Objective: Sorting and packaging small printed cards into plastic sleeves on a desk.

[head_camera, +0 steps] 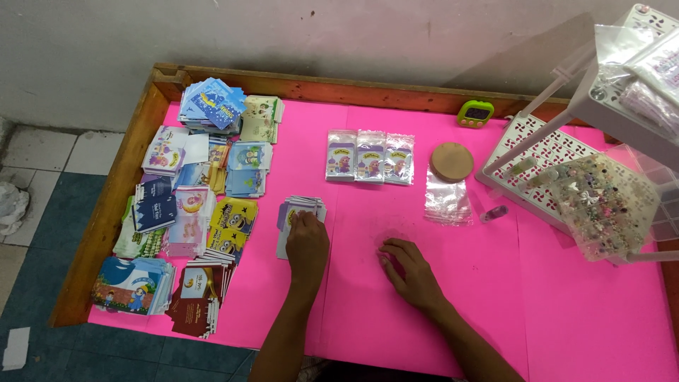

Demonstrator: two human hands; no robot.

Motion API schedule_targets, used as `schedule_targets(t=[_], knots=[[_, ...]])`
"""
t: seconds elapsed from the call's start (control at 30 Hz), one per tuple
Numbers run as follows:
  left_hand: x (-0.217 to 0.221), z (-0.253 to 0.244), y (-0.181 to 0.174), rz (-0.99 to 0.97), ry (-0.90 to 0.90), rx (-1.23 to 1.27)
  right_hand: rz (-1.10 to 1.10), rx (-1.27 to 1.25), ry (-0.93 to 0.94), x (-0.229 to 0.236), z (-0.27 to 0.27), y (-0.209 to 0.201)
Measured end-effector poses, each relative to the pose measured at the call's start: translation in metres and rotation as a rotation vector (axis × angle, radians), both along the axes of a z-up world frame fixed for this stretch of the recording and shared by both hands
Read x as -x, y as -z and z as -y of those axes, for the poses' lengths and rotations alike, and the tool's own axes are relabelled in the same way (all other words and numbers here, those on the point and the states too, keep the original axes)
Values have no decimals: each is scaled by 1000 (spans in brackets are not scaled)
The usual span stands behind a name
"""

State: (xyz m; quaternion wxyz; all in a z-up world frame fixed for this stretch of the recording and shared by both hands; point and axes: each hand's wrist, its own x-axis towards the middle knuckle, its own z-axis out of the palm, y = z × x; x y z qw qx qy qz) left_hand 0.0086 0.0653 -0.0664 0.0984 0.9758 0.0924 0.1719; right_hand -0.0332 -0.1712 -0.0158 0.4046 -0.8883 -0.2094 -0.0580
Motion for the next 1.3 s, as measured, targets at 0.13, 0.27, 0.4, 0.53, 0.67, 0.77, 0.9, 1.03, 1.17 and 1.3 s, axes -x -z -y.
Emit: schedule_targets(t=[0.13,0.27,0.4,0.53,0.67,0.77,0.9,1.03,1.17,1.3], knots=[[3,0,-17,18,-81,-34,-7,10,-4,-1,2,6],[6,0,-17,15,-92,-40,-4,16,1,0,3,11],[7,4,-19,-18,-101,-27,-11,10,-5,0,3,9],[11,2,-41,-37,-86,63,-20,13,5,0,4,9],[10,-7,-41,-47,-102,236,-19,5,1,0,4,6],[11,-14,-52,-68,-104,400,-5,4,-2,0,3,5],[11,-20,-80,29,-77,485,-20,-21,-5,1,3,0],[15,-9,-108,109,67,533,-87,-108,43,-2,8,2],[10,13,-117,-203,342,897,-256,-399,220,-21,26,-1],[1,38,-123,-558,474,966,-507,-528,300,-37,40,-24]])
